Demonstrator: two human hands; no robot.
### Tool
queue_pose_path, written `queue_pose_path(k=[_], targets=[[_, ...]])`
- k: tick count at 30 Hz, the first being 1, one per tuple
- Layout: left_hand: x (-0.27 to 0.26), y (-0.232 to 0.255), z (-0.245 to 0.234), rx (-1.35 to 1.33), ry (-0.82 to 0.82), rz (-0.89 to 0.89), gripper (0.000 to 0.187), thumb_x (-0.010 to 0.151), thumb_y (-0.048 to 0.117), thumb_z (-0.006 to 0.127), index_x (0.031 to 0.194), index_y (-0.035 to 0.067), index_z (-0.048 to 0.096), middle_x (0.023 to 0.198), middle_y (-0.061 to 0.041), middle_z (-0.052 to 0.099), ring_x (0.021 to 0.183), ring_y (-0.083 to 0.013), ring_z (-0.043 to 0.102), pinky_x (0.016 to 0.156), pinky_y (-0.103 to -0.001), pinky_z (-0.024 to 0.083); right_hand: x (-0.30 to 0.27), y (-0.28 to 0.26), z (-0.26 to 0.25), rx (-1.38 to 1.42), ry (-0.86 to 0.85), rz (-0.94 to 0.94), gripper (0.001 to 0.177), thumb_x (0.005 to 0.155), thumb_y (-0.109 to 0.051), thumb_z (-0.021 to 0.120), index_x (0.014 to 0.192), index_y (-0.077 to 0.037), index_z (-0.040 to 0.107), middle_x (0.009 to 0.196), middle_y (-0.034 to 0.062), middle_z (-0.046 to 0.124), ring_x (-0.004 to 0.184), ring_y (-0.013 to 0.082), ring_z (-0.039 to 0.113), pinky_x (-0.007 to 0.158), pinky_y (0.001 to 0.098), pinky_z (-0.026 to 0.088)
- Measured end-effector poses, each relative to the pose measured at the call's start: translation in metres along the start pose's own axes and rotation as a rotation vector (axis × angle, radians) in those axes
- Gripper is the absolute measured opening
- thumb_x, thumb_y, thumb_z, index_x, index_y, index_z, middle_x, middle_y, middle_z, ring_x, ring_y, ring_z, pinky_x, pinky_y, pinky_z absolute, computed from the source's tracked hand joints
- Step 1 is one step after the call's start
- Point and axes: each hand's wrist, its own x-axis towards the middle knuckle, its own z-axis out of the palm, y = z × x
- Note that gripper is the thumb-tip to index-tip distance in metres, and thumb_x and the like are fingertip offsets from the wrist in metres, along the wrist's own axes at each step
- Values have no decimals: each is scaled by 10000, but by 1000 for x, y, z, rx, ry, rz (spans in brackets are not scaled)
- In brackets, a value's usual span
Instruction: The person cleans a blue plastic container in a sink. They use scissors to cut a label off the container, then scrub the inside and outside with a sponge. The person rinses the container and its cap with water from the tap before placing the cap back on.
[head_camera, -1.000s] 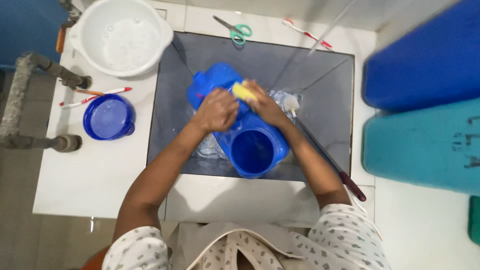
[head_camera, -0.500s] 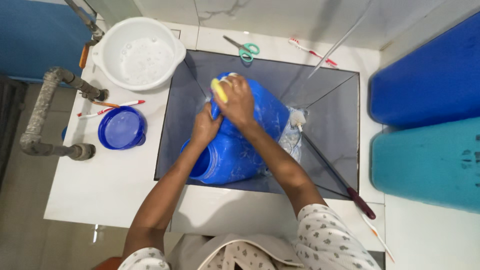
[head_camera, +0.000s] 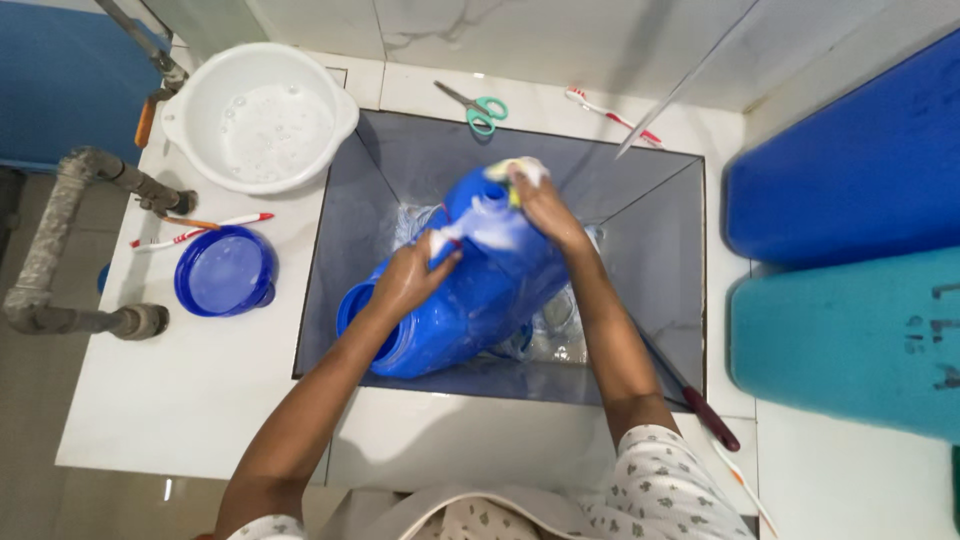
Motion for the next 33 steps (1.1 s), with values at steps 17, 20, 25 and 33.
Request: queue_pose_path(k=[17, 20, 25, 33], targets=[[36, -79, 17, -23, 349, -306, 351, 993, 333, 693, 1129, 13, 646, 893, -260, 723, 857, -443, 719, 711, -502, 543, -154, 76, 135, -354, 220, -337, 525, 1066, -270, 478, 1463, 43, 341, 1506, 303, 332, 1392, 515, 349, 1213, 516, 254], [28, -66, 23, -100, 333, -346, 356, 979, 338, 668, 1133, 17, 645, 907, -257, 729, 876, -430, 734, 728, -491, 551, -74, 84, 132, -417, 280, -413, 527, 1077, -283, 445, 1473, 48, 342, 1512, 321, 334, 1411, 539, 351, 1235, 532, 248], [25, -59, 26, -128, 336, -344, 364, 996, 358, 656, 1117, 15, 640, 918, -246, 734, 887, -434, 737, 741, -507, 553, -48, 184, 66, -207, 189, 534, 621, 1122, -441, 302, 1317, 65, 605, 1246, 285, 661, 1230, 436, 612, 1163, 479, 416], [39, -55, 39, -21, 341, -159, 458, 998, 396, 612, 1277, 36, 660, 1370, -295, 552, 1275, -475, 523, 1102, -520, 417, -149, 30, 88, -715, 121, -494, 614, 1041, -260, 535, 1476, 123, 332, 1454, 392, 408, 1344, 539, 451, 1151, 527, 376]])
